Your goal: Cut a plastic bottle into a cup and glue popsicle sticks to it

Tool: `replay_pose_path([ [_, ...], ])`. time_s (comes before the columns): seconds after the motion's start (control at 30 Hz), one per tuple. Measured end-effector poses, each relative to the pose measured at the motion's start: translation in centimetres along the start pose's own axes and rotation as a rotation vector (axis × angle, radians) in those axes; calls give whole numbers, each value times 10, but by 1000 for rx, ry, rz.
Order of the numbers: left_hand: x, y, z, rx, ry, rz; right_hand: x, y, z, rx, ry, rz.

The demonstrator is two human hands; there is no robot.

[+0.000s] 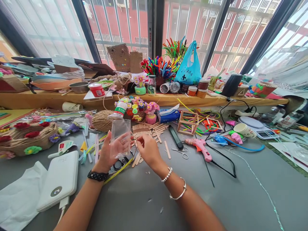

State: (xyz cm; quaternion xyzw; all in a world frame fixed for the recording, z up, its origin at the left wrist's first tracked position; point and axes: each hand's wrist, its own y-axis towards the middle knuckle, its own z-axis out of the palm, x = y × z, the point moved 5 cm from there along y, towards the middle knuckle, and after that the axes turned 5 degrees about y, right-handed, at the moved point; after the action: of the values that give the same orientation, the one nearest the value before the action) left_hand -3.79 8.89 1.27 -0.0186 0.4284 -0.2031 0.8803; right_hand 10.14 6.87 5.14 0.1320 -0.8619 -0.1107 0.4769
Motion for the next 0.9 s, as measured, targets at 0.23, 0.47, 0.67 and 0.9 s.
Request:
replay_pose_path([
  [0.23,-21,-4,-9,-52,-98,173,-43,-8,-5,41,-123,131],
  [0.47,-30,-6,-11,-18,-155,263,-59,-31,-1,339,-306,182],
  [0.67,-31,-5,-15,-39,-144,337,-38,-35,-13,273,-540,215],
  [0.9,-30,-5,-16,-14,-190,324,12,-9,35,246,-523,-133],
])
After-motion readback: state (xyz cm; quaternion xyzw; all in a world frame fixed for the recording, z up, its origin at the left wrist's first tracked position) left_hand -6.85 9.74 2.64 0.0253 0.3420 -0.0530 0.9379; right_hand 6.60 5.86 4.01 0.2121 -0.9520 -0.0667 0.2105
